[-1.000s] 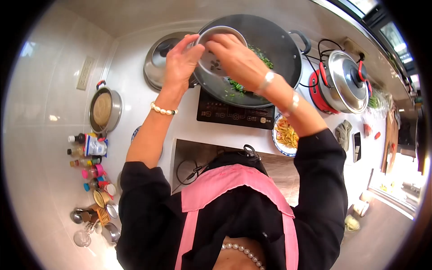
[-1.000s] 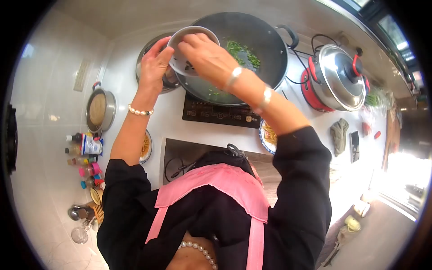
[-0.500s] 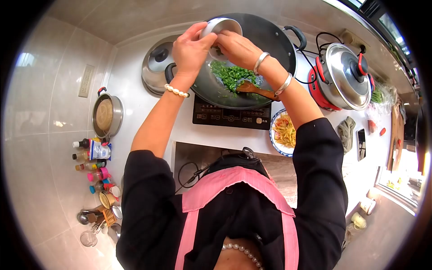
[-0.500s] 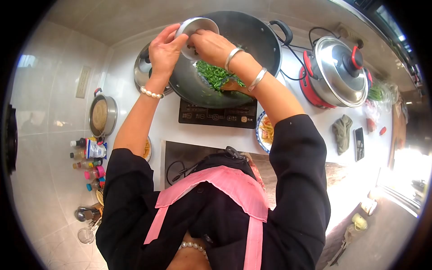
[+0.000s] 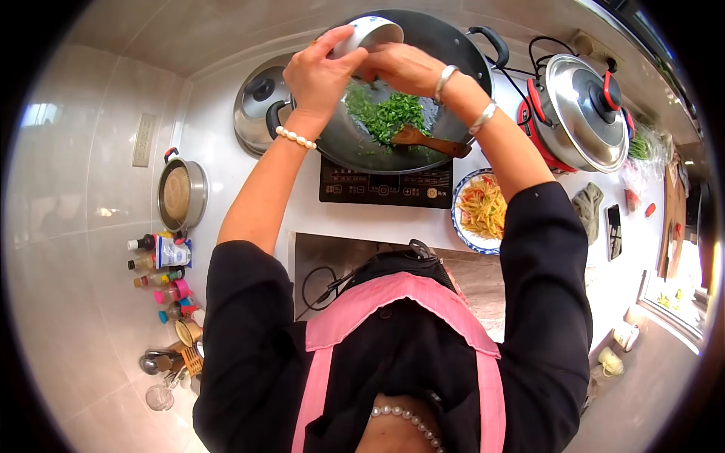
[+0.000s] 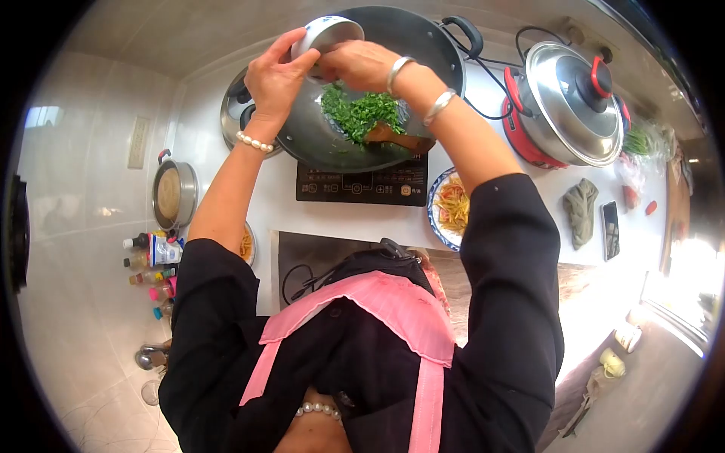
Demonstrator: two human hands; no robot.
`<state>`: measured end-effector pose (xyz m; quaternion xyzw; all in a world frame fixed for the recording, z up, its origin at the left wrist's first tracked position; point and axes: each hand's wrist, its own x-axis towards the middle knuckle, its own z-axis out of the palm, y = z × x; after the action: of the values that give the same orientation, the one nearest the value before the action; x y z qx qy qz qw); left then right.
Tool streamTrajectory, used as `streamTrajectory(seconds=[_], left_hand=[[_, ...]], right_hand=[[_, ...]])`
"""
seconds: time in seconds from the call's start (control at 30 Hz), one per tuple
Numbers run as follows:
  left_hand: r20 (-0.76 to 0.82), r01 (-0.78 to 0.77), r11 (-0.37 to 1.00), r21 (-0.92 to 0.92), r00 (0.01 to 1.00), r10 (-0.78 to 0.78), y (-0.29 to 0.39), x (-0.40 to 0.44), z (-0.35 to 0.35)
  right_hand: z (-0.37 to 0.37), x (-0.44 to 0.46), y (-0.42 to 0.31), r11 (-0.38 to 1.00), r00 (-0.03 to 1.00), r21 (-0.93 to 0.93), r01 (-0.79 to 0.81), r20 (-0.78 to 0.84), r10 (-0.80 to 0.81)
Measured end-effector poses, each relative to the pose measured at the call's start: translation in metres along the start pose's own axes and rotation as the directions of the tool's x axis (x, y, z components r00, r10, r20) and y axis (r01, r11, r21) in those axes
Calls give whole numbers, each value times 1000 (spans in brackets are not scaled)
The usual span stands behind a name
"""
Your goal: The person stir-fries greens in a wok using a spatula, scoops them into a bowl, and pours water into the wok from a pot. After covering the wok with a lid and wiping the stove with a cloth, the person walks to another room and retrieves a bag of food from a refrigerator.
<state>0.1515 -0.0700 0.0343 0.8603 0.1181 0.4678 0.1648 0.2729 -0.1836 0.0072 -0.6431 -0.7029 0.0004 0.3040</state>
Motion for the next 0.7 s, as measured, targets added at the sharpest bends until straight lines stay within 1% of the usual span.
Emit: streamTrajectory(seconds=[0.03, 0.07, 0.13, 0.17, 0.27, 0.3, 0.33, 0.4, 0.43, 0.53, 0.57, 0.63, 0.67, 0.7], left_hand=[[-16, -53, 999, 5, 998, 53, -2, -3, 0], [-3, -26, 1000, -7, 1000, 26, -1, -5, 1], [24, 37, 999, -39, 999, -36, 13, -1, 2], [-25, -12, 998, -53, 1000, 11, 10, 0, 3], [175, 158, 984, 78, 970, -170, 32, 10, -18], [15, -105, 992, -73, 994, 106, 26, 6, -15], [23, -58, 996, -75, 998, 60, 23, 3, -13], [40, 37, 996, -86, 999, -34, 25, 0, -9], [-25, -96, 987, -131, 995, 94, 23, 0, -6], [3, 23, 998, 58, 1000, -23, 15, 2, -7], [-28, 44, 999, 16, 999, -44, 9, 3, -7], [-84, 82, 994, -76, 993, -88, -5, -1, -7], [-76, 143, 975, -171, 984, -158, -10, -3, -5], [-57, 206, 942, -264, 972, -228, -16, -4, -2]], right_hand=[[1, -1, 4, 999, 999, 15, -34, -14, 34], [1, -2, 5, 1000, 984, -31, 0, -178, -6], [-3, 6, -4, 1000, 967, 26, -15, -252, 22], [6, 8, -5, 998, 958, 60, 4, -285, 13], [5, -4, -1, 993, 970, -43, 108, -213, -115], [-4, -7, 0, 997, 999, -62, 44, -5, -45], [-6, -5, -2, 997, 992, -45, 55, -112, -59], [-7, -1, -10, 997, 945, -19, 72, -317, -74], [-4, 4, -15, 1000, 967, 23, -20, -254, 25], [6, -5, -3, 978, 961, 127, 165, -243, -131], [-2, -12, 3, 988, 997, 146, -41, 77, 30], [-17, -22, 4, 989, 996, 141, -36, -71, 47], [-21, -23, 3, 988, 989, 147, -39, -139, 59], [-26, -19, 3, 996, 961, 89, -11, -273, 35]])
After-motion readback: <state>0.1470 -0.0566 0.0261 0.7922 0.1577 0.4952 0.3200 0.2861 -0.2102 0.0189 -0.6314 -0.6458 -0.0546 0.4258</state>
